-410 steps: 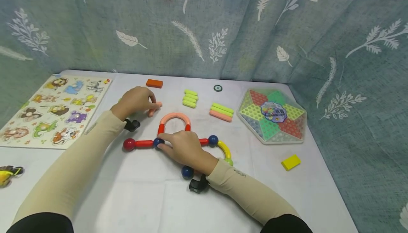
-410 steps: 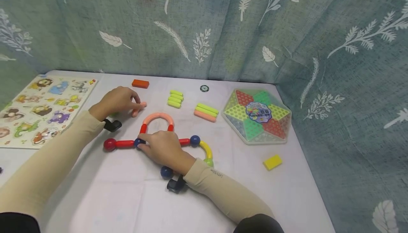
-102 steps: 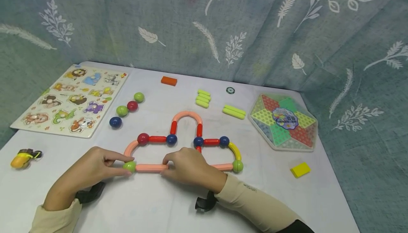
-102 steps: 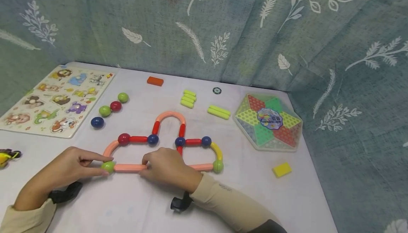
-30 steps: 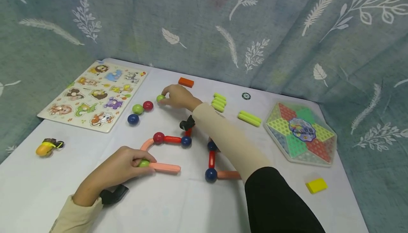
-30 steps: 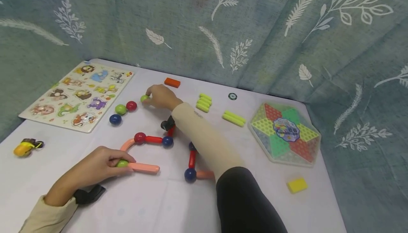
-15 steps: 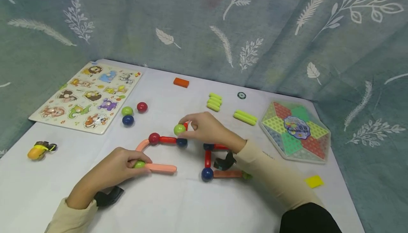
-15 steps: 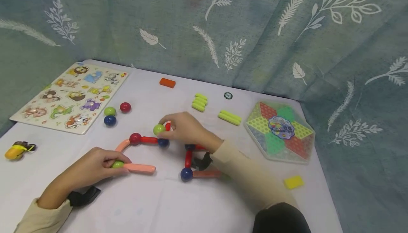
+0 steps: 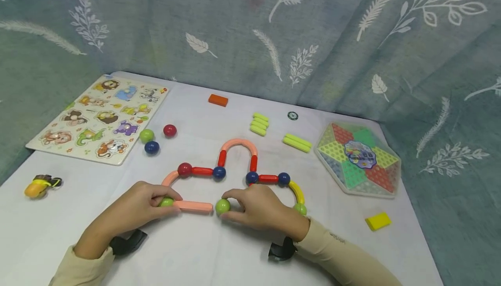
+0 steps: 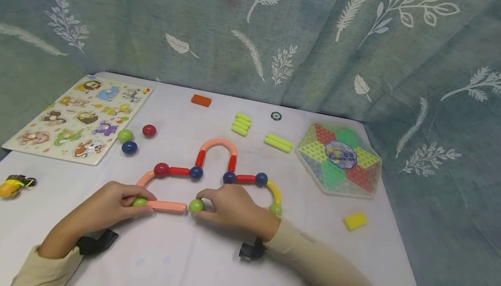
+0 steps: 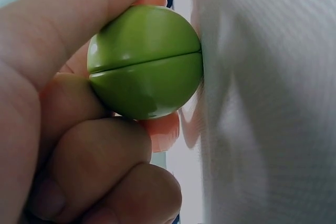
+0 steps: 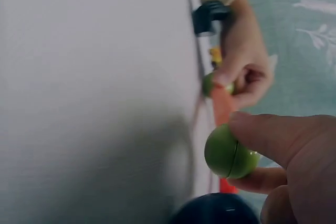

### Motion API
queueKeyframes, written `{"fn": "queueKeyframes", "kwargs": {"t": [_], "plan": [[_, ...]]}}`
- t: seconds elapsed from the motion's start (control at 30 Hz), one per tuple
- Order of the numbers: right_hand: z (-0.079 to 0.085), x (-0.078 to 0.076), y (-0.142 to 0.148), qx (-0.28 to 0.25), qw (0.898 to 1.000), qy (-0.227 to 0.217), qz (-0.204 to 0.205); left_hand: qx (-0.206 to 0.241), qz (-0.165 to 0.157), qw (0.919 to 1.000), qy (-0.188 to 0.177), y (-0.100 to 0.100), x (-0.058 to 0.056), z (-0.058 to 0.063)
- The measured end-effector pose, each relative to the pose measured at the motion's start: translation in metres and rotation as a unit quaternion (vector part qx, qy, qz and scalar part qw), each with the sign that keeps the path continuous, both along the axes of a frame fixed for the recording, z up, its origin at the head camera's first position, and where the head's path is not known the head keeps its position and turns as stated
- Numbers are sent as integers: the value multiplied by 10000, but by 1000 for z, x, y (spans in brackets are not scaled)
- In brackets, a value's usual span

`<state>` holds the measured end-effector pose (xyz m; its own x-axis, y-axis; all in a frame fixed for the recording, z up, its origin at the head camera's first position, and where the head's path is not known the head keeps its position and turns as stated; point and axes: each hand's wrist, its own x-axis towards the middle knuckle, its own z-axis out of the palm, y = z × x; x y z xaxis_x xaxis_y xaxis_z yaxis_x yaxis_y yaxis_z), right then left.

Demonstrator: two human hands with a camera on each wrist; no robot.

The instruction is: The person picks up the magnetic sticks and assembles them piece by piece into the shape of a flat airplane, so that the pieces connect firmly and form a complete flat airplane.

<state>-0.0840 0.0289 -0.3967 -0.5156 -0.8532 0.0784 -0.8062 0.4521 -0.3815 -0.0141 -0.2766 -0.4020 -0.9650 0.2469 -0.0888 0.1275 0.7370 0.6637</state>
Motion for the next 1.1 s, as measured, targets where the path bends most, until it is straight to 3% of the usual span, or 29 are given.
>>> {"fn": "queueKeyframes", "kwargs": {"t": [0.2,0.4,0.53,0.83,1.1], "plan": [[-8,5,-6,-88,9985,545,-10,-80,50,10000,25,0,2,-1],[-8,9,-8,-307,9969,723,9,-93,43,9999,93,-1,3,-2],[-4,8,-7,-279,9978,604,-14,-70,31,9999,70,-1,1,-1],[17,-28,-24,-126,9980,19,-617,42,-41,9997,233,-2,0,0],[12,-48,-42,227,9968,-215,-733,118,-74,9993,349,-5,3,-2]]}}
